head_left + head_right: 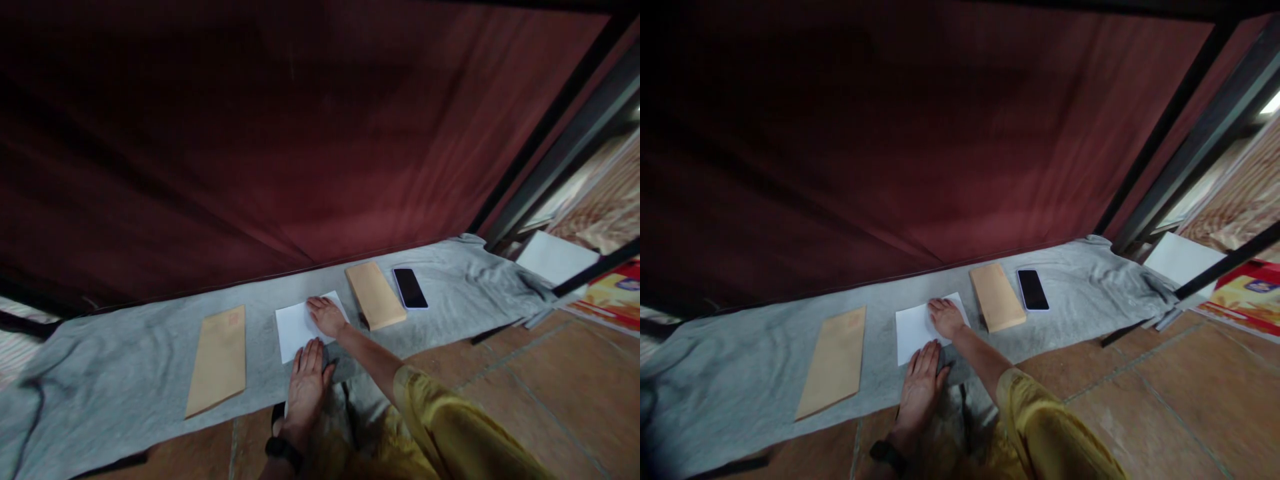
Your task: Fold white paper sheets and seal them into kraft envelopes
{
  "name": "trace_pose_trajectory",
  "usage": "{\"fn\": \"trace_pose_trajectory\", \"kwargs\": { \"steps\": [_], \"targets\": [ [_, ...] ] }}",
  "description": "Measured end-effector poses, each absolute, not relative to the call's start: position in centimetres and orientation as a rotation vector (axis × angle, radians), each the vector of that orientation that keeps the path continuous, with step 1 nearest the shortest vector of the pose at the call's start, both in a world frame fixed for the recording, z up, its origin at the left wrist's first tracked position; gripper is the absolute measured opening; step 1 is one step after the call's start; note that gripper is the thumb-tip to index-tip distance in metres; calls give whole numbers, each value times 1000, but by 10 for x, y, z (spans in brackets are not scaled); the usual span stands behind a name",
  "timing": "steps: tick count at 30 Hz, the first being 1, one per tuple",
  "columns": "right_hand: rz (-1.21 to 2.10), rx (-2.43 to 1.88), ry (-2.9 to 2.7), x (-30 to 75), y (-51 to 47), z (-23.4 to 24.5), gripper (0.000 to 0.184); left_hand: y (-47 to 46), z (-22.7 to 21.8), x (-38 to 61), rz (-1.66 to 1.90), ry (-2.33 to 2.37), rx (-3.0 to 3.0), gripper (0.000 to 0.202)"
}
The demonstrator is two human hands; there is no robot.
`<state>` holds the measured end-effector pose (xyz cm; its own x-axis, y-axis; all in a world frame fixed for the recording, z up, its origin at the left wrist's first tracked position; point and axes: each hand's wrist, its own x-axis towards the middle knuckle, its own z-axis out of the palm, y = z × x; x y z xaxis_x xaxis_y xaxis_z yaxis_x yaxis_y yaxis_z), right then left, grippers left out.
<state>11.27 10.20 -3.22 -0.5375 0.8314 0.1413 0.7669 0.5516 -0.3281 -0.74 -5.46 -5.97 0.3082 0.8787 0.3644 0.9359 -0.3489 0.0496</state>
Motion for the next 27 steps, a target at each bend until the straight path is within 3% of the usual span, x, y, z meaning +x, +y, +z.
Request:
{"fn": "trace_pose_trajectory", "kwargs": {
  "steps": [8,19,27],
  "targets": [
    [324,-1337,-2432,110,111,-31,40,-53,-58,-7,-500,-1659,-2412,48],
    [361,-1106,-2454,145,26,-39,30,-58,-50,-1,-475,-1690,-2405,47],
    [321,-1180,-2545,133,51,-24,33,-57,-52,-2,-500,-1650,-2390,42]
  ]
}}
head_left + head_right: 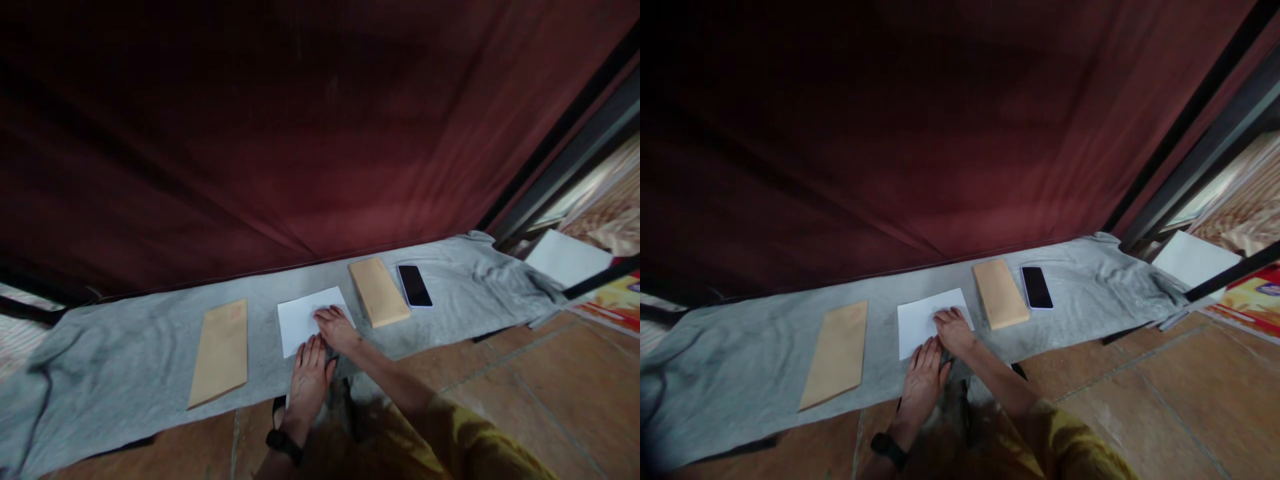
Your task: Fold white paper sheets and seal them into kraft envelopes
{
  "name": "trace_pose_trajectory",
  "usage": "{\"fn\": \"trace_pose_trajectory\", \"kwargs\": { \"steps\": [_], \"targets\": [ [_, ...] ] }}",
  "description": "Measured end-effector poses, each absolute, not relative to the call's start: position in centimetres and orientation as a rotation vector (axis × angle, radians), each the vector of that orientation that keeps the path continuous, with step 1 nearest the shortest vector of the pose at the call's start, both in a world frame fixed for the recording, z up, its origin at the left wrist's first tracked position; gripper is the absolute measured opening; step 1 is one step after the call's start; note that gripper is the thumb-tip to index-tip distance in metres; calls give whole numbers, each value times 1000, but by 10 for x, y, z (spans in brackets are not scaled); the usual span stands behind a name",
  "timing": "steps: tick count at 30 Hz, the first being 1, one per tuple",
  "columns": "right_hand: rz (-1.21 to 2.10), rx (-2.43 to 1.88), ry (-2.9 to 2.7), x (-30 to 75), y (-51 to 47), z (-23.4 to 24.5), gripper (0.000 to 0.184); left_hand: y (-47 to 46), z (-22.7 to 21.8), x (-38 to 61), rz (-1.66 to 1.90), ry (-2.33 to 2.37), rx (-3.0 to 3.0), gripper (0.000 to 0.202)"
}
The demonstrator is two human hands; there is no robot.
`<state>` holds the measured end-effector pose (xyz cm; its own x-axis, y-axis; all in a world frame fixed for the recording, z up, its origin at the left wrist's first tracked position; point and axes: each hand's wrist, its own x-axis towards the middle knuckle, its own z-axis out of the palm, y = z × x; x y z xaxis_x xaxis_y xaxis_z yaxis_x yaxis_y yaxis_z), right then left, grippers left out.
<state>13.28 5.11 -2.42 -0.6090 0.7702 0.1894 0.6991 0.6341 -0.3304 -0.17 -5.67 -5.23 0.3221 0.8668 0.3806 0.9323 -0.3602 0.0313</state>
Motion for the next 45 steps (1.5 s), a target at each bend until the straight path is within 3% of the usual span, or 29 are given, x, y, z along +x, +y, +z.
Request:
{"fn": "trace_pose_trajectory", "kwargs": {
  "steps": [14,31,45],
  "targets": [
    [269,-1266,-2507,113,101,-30,35,-52,-53,3,-481,-1668,-2372,40],
    [509,-1333,-2450,118,144,-25,38,-59,-56,10,-619,-1811,-2412,53],
    [515,-1341,-2408,119,143,-32,38,-26,-45,7,-489,-1897,-2343,43]
  ]
}}
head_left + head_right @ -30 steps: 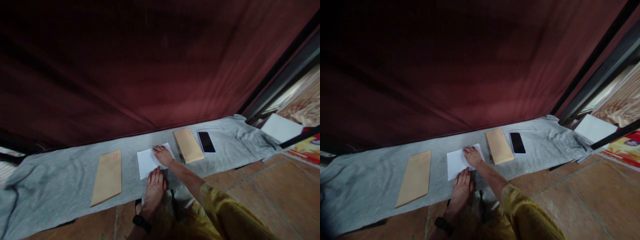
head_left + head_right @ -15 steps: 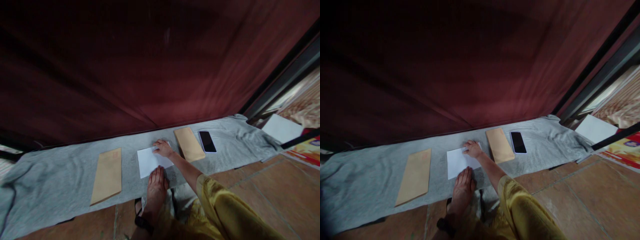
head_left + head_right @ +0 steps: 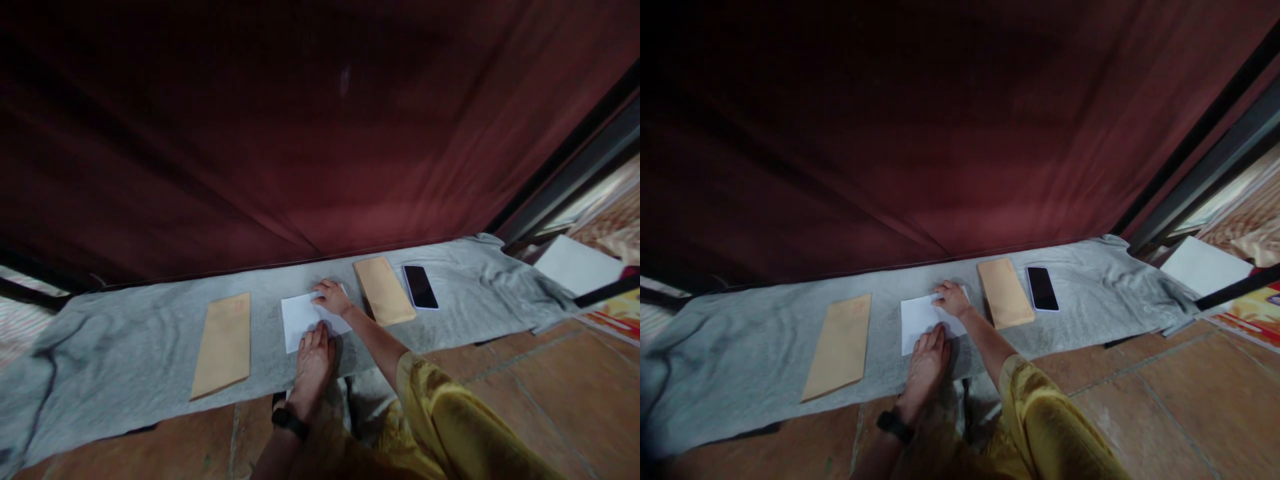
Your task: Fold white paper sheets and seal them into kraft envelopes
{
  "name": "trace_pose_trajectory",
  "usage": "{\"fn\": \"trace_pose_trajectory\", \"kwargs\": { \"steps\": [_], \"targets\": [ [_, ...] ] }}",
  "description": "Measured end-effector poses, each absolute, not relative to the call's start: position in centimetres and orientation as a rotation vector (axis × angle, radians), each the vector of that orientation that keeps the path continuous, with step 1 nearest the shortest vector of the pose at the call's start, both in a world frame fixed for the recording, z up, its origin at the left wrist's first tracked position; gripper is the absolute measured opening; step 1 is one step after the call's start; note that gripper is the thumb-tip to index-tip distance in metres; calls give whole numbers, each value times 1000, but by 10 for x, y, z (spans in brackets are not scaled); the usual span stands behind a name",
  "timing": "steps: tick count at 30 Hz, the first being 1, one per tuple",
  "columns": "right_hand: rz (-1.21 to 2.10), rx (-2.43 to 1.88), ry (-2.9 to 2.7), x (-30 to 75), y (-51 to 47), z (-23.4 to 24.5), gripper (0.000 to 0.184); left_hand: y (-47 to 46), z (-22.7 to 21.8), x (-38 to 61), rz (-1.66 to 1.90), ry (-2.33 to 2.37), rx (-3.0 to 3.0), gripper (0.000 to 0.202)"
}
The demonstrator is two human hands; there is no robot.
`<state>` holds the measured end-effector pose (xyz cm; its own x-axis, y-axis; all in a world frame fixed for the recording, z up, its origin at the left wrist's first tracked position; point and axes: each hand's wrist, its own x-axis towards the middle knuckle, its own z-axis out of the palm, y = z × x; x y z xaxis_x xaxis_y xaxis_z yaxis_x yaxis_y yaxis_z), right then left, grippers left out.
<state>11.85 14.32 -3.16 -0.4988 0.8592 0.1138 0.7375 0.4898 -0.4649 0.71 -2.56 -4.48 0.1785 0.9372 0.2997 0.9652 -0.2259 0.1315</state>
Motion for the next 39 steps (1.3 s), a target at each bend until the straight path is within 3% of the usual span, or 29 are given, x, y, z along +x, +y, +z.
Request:
{"fn": "trace_pose_trajectory", "kwargs": {
  "steps": [5,7,19,28,36,39],
  "targets": [
    [556,-1131,-2596,132,148,-31,69,-27,-52,5,-480,-1936,-2367,44],
    [568,-1090,-2625,135,148,-29,73,-26,-53,5,-468,-1937,-2367,44],
    [534,-1376,-2417,109,149,-22,19,-59,-58,3,-672,-1897,-2443,50],
    [601,-1395,-2246,115,121,-12,28,-59,-59,3,-612,-1850,-2406,47],
    [1641,-1187,-1004,170,-23,-53,28,-4,-32,-30,-653,-1834,-2493,41],
    [1819,-1117,-670,178,-44,-48,33,39,-24,-42,-618,-1915,-2478,44]
  ]
}}
